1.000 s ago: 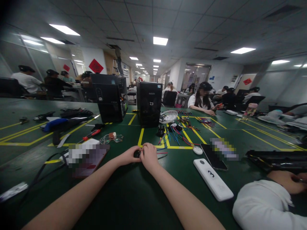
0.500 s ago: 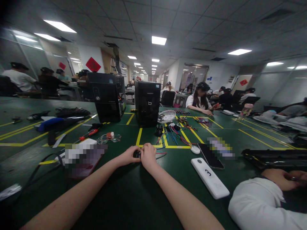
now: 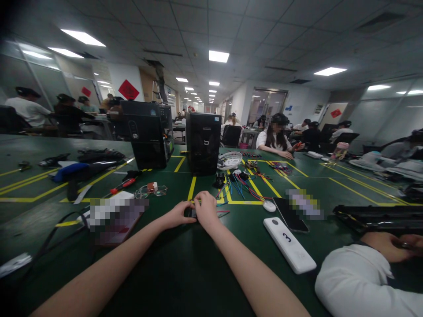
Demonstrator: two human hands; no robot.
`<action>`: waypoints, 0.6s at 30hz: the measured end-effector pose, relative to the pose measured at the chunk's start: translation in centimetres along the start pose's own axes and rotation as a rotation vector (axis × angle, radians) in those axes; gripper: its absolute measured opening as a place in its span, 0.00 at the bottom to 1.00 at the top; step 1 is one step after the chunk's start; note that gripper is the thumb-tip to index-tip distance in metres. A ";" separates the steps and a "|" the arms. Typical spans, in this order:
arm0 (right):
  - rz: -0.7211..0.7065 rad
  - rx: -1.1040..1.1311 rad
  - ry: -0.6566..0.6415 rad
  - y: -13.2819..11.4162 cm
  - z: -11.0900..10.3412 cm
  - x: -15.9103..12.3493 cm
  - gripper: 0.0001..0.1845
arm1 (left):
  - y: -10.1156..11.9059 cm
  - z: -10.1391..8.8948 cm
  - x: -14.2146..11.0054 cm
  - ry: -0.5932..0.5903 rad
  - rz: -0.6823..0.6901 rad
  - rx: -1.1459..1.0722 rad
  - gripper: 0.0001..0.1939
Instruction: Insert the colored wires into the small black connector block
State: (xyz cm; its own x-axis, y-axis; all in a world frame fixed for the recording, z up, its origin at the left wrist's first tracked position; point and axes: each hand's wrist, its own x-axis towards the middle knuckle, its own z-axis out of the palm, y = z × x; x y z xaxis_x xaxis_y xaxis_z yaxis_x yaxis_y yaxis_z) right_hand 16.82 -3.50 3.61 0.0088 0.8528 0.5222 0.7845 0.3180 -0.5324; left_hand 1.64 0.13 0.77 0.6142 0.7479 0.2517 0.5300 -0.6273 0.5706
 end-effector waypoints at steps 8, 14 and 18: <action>-0.089 -0.164 -0.097 2.7 -0.8 0.2 0.10 | -0.1 -0.1 -0.3 0.000 -0.035 -0.043 0.22; -0.234 -0.109 -0.209 3.8 -1.0 -0.6 0.11 | -0.1 -0.4 -0.3 0.008 -0.056 -0.097 0.20; -0.310 -0.235 -0.257 3.3 -1.3 -1.2 0.09 | -0.3 -0.2 -0.3 0.056 -0.057 -0.116 0.19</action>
State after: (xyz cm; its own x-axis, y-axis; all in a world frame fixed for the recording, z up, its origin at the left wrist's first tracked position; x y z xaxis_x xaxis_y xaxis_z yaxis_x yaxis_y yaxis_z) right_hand 20.21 -4.07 2.11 -0.3791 0.8165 0.4355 0.8452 0.4971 -0.1963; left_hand 1.15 0.15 0.70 0.5496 0.7946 0.2578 0.4903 -0.5567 0.6706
